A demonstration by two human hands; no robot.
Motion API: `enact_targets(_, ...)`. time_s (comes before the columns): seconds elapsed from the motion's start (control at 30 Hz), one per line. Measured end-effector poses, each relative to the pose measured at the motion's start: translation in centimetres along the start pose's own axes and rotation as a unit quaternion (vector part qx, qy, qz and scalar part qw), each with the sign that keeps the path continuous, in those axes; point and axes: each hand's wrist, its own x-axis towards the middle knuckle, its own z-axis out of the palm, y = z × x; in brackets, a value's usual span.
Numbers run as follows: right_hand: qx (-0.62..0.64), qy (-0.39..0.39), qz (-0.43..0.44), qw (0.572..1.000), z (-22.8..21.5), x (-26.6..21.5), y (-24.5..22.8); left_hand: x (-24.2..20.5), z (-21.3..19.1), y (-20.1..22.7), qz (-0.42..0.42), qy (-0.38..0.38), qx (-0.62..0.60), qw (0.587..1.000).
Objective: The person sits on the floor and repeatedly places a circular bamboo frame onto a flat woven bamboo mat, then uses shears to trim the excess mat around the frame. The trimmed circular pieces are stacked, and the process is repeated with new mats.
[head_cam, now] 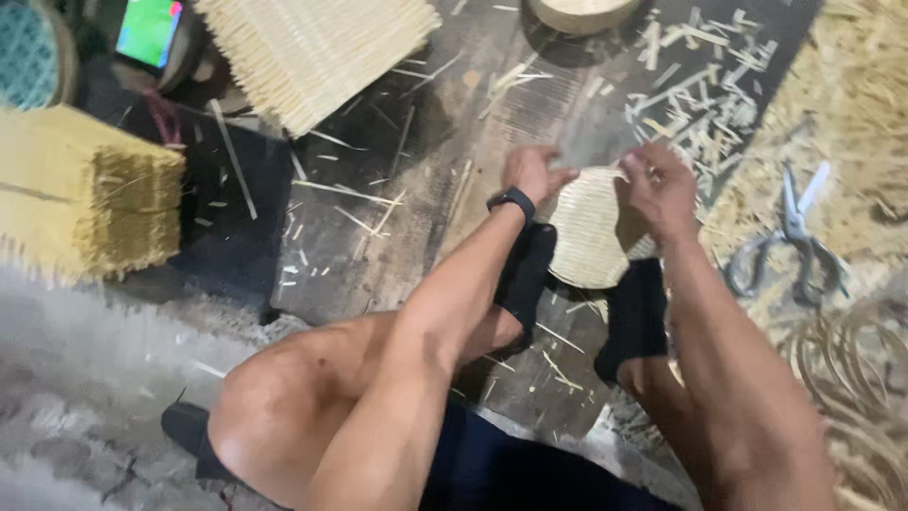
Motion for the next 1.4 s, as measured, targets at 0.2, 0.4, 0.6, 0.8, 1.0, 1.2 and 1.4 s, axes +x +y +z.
enact_targets(0.2,-0.397,-0.075,-0.157,0.901,-19.7,-4.1,-0.8,0.2,-0.3,7.7,0.094,-0.242,0.091,0.961)
enact_targets(0.4,-0.418,-0.117,0.051,0.900,-29.0,-16.0,-1.0,-4.5,-2.2,12.6,0.355,-0.131,0.015,0.925)
enact_targets(0.6,-0.130,-0.154,0.327,0.923,-21.0,-17.0,10.7,-13.1,0.3,5.9,0.514,-0.030,0.307,0.801)
enact_targets(0.8,-0.302,0.038,0.144,0.942,-13.9,-15.2,23.4,-15.3,0.3,3.6,0.242,-0.006,0.239,0.940)
enact_targets(1.0,-0.358,0.047,0.220,0.906,-12.8,-12.7,26.3,-11.6,5.1,9.3,0.075,-0.003,0.145,0.987)
enact_targets(1.2,-0.278,-0.109,0.340,0.892,-13.5,-11.5,22.4,-12.3,3.7,8.4,0.213,0.003,0.129,0.968)
enact_targets(1.4,0.030,-0.144,0.422,0.895,-14.6,-13.5,17.2,-10.8,3.9,7.8,0.269,-0.083,0.158,0.946)
